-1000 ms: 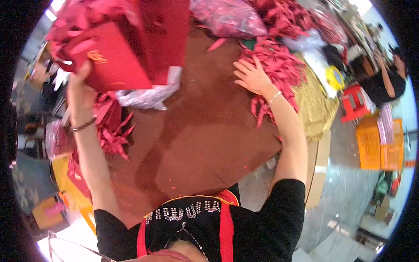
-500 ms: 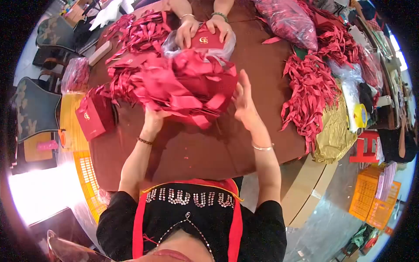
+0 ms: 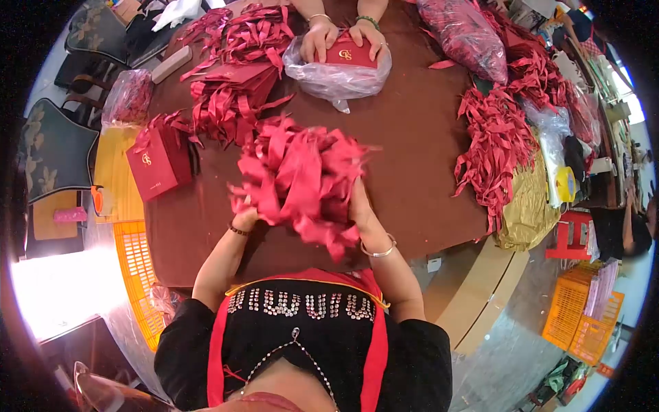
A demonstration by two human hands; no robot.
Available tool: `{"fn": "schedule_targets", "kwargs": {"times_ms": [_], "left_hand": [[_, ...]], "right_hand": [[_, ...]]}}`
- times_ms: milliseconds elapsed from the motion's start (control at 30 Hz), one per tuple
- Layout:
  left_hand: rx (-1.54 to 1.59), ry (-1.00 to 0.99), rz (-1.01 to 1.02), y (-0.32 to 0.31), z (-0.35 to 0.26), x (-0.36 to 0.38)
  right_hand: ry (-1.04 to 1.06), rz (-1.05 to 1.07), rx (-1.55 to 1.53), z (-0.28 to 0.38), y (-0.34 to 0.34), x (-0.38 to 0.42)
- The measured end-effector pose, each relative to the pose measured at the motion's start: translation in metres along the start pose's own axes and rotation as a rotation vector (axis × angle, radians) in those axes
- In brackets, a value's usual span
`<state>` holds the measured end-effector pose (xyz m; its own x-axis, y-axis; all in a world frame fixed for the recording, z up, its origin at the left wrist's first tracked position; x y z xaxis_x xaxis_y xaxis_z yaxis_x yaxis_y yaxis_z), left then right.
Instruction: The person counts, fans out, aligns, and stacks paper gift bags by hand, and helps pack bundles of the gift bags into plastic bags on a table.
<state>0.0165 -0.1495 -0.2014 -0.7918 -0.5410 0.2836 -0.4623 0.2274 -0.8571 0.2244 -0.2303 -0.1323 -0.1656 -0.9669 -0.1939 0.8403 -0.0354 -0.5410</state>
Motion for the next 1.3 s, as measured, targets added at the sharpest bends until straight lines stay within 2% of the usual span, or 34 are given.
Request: {"fn": "schedule_targets", "kwargs": {"times_ms": [67, 100, 133, 200, 233, 267, 333, 367, 400, 467, 500, 600, 633, 667, 733, 767, 800, 867, 900, 933, 1000, 1033, 1067, 1133, 1167, 1200, 1267, 1300], "left_hand": [[-1.108, -0.481, -0.016, -0.026, -0.012, -0.001], [-1.129, -0.466, -0.145, -0.031, -0.014, -0.005], [-1.322, -0.45, -0.129, -0.049, -0.022, 0.001], [-1.503, -0.712, -0.074, -0.054, -0.026, 0.005], [-1.539, -0.583, -0.067, -0.048, -0.025, 0.005], [-1.529, -0.586, -0.081, -0.046, -0.024, 0.006], [-1.462, -0.909, -0.133, -0.074, -0.036, 0.018], [-0.979, -0.323, -0.029, -0.067, -0.031, 0.016], [-0.971, -0.323, -0.039, -0.074, -0.034, 0.022], [-0.255, 0.018, -0.109, -0.083, -0.035, 0.031], [-0.448, -0.108, 0.026, -0.091, -0.04, 0.036], [-0.619, -0.239, -0.105, 0.015, -0.012, -0.009], [-0.457, 0.065, -0.121, 0.02, -0.003, 0.007], [-0.454, 0.064, -0.121, 0.016, 0.0, 0.011], [-0.573, -0.155, 0.275, -0.008, -0.001, 0.016], [-1.042, -0.497, 0.162, -0.053, -0.019, 0.032], [-0.66, -0.279, 0.069, -0.076, -0.025, 0.043], [-0.701, -0.445, 0.051, -0.043, -0.009, 0.028], [-1.218, -0.477, -0.071, -0.039, -0.018, 0.03], [-1.216, -0.478, -0.084, -0.042, -0.021, 0.028], [-1.412, -0.779, -0.072, -0.059, -0.024, 0.03], [-0.78, -0.336, 0.157, -0.047, -0.008, 0.023], [-0.783, -0.346, 0.153, -0.041, -0.005, 0.024], [-0.835, -0.616, 0.116, -0.062, -0.016, 0.033], [-0.647, -0.556, 0.153, -0.063, -0.016, 0.034], [-0.643, -0.562, 0.152, -0.062, -0.015, 0.032], [-0.614, -0.656, -0.006, -0.048, -0.009, 0.025], [-0.784, -0.783, -0.078, -0.041, -0.012, 0.025]], "right_hand": [[-0.582, -0.286, -0.262, -0.013, 0.01, -0.005], [-0.517, -0.513, -0.278, -0.005, 0.0, -0.012], [-0.443, -0.734, -0.287, 0.002, -0.01, -0.018], [-0.355, -0.287, -0.542, -0.036, 0.036, -0.008], [-0.33, -0.225, -0.355, -0.022, 0.03, -0.009], [-0.343, -0.219, -0.348, -0.018, 0.029, -0.008], [-0.264, -0.107, 0.044, -0.009, 0.028, -0.007], [-0.071, -0.109, -0.102, 0.023, -0.018, -0.016], [-0.084, -0.106, -0.101, 0.012, -0.012, -0.008], [-0.216, -0.167, -0.19, -0.02, 0.008, 0.007], [-0.176, -0.116, -0.088, -0.015, 0.001, 0.003], [-0.283, -0.123, -0.24, -0.02, 0.012, -0.002], [-0.215, -0.315, -0.098, -0.002, -0.006, -0.005], [-0.217, -0.314, -0.095, -0.002, 0.006, -0.004], [-0.269, 0.017, 0.395, -0.008, 0.038, -0.005], [-0.08, -0.126, 0.476, -0.016, 0.036, -0.004], [-0.083, -0.115, 0.479, -0.009, 0.019, -0.009], [-0.301, -0.234, -0.031, 0.027, -0.035, -0.023], [-0.248, -0.111, -0.127, 0.05, -0.061, -0.024], [-0.258, -0.105, -0.129, 0.047, -0.061, -0.028], [-0.124, -0.228, 0.01, 0.042, -0.056, -0.044], [-0.154, -0.205, 0.074, 0.036, -0.042, -0.051], [-0.153, -0.194, 0.073, 0.027, -0.032, -0.055], [-0.03, -0.115, 0.303, 0.021, -0.029, -0.063], [-0.099, -0.067, 0.233, 0.026, -0.037, -0.06], [-0.101, -0.062, 0.237, 0.033, -0.041, -0.06], [-0.224, -0.012, 0.189, 0.039, -0.045, -0.06], [-0.151, -0.014, 0.244, 0.034, -0.044, -0.06]]}}
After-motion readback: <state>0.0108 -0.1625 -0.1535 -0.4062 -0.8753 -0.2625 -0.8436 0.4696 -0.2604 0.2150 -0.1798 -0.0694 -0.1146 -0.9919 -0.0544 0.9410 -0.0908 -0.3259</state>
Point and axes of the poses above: each hand's wrist, its own x-axis away from the middle knuckle, its own y-axis out of the back of the hand, z = x × y, the point moved 3 cm from there along -x, towards the middle knuckle, and after that the axes turned 5 degrees about y, right-handed, at the moved point
